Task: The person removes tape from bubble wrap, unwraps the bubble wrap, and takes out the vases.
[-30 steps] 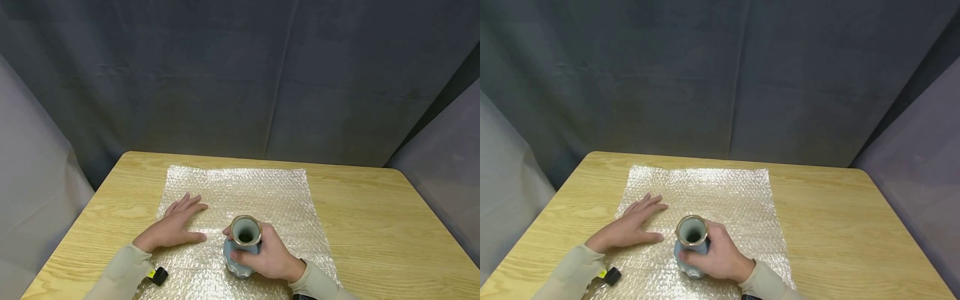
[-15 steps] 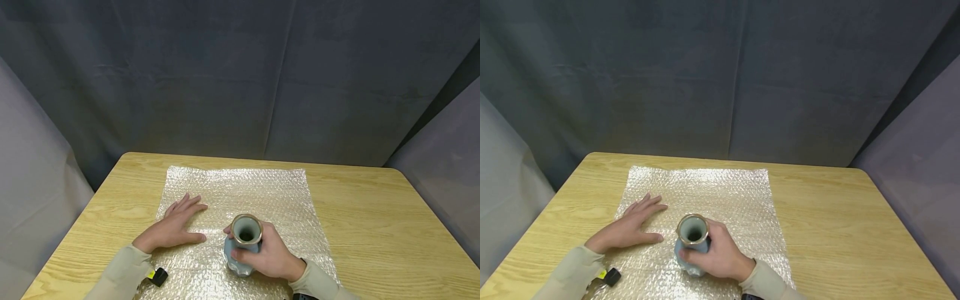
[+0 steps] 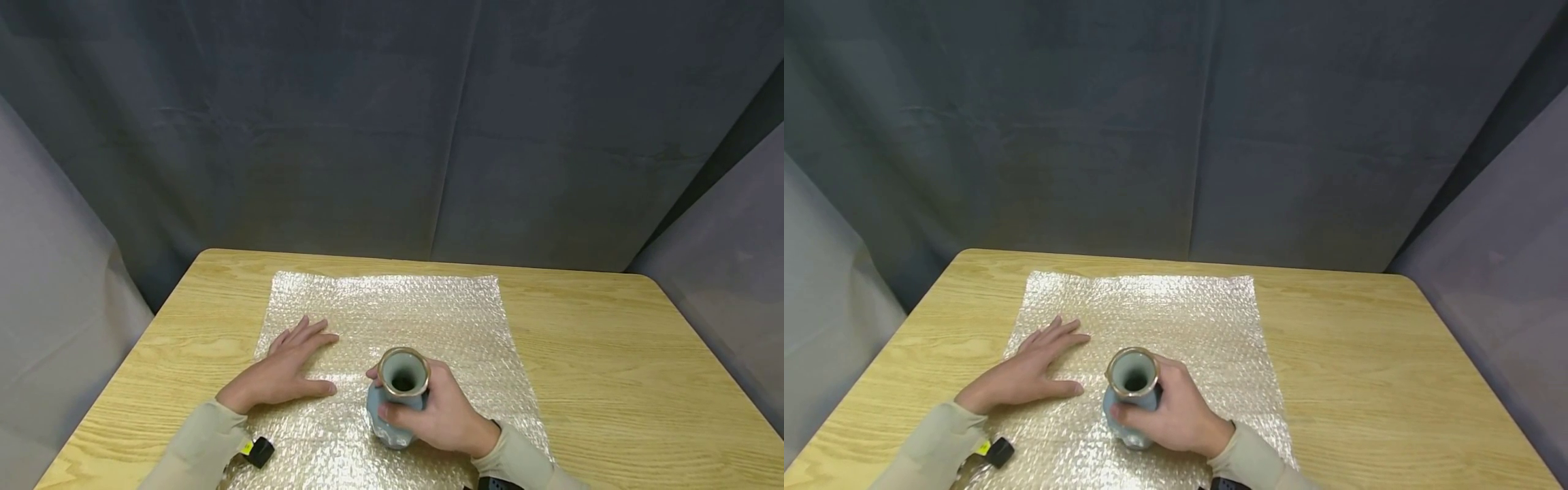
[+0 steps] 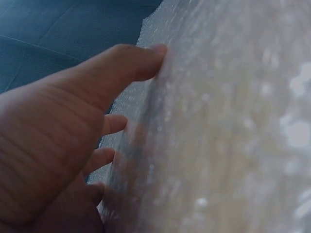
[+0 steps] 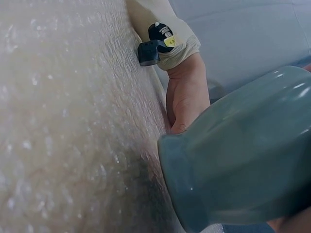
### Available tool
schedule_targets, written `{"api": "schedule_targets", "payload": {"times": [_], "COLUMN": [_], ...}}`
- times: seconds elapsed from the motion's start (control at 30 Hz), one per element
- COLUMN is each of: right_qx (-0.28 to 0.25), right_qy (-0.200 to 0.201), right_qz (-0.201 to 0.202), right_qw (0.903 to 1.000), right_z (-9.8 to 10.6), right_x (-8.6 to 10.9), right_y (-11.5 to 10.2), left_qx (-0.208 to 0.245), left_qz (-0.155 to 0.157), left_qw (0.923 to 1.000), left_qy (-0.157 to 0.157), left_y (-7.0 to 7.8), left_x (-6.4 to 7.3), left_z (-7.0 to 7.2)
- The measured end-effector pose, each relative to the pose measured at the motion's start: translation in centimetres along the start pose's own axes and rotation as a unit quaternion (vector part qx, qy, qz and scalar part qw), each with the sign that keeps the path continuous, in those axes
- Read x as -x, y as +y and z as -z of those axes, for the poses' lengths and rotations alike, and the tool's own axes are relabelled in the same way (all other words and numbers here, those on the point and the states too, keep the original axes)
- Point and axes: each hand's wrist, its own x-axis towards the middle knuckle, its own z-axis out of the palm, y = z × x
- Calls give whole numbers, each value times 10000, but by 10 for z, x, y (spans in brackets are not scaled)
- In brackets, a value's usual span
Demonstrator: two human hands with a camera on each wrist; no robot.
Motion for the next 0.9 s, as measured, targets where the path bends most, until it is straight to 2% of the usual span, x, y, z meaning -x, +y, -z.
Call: {"api": "schedule_targets", "payload": {"times": [0.9], "right_qx": [-107], "right_qy": [99], "right_qz": [-98], "right_qw": [9998], "right_z": [6], "right_x": [-3], "right_y": [-2], "left_qx": [-28], "left_qz": [-27], "left_qw": [10000], "left_qy": [-4], "left_y": [0], "left_x": [-1], "left_z": [0]}}
